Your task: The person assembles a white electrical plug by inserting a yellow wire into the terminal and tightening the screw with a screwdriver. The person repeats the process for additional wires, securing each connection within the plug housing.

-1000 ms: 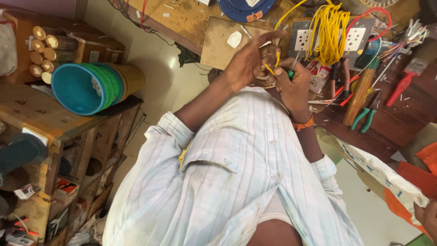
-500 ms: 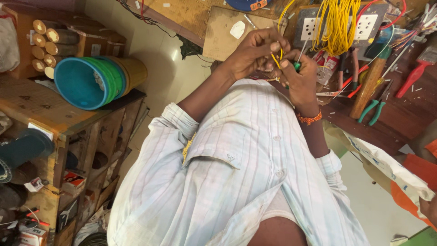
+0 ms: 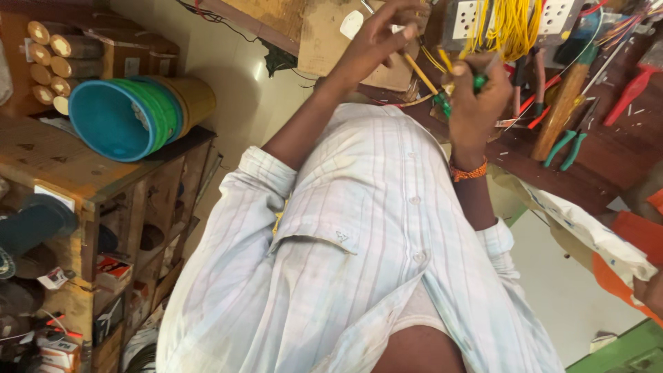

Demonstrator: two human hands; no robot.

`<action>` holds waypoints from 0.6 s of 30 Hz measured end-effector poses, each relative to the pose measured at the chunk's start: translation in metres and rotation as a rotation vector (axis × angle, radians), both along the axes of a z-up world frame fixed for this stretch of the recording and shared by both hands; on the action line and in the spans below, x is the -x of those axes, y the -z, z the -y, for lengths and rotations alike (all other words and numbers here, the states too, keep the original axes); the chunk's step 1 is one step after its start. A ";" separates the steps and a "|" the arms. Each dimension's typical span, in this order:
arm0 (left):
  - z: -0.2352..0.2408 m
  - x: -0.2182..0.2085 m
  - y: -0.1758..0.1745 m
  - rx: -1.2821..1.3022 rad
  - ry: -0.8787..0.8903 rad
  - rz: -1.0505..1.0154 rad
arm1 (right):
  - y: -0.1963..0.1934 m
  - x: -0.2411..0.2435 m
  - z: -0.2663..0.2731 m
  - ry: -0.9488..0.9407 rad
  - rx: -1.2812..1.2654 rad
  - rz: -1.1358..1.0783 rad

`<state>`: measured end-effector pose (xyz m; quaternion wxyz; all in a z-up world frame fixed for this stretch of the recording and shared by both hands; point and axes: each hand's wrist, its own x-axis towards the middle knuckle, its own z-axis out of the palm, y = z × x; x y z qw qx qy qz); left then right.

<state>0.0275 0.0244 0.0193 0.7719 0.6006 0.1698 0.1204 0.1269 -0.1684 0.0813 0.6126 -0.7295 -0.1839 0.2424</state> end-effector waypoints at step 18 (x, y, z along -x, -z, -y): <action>-0.012 -0.017 0.051 -1.127 0.126 -0.124 | 0.029 0.004 0.026 -0.126 0.133 -0.144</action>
